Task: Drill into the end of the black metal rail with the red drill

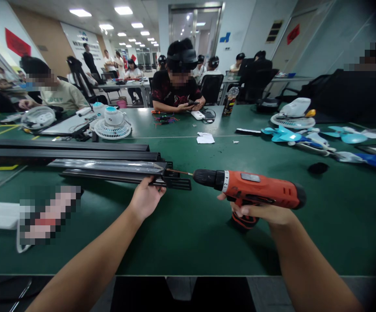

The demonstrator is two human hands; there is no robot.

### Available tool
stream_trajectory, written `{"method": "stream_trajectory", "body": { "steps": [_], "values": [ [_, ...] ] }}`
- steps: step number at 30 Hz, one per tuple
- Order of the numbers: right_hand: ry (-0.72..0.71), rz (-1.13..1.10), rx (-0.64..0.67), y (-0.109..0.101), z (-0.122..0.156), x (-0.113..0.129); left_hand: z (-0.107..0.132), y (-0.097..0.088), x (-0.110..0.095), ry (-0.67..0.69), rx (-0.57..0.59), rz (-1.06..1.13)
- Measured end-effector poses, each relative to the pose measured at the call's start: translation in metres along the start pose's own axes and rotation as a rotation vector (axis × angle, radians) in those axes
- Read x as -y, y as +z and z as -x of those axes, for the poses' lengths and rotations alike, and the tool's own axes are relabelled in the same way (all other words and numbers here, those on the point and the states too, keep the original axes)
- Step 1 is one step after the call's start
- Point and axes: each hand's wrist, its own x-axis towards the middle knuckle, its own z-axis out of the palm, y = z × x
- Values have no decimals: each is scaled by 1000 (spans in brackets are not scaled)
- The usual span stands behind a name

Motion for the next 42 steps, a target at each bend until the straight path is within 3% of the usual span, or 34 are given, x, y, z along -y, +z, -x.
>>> {"method": "stream_trajectory", "body": {
  "steps": [16, 32, 42],
  "values": [
    [30, 139, 4, -9, 6, -3, 1, 1, 0, -9, -22, 6],
    [-25, 91, 35, 0, -2, 8, 0, 0, -1, -10, 3, -2],
    [33, 146, 25, -7, 3, 2, -1, -2, 0, -13, 8, -6]
  ]
}}
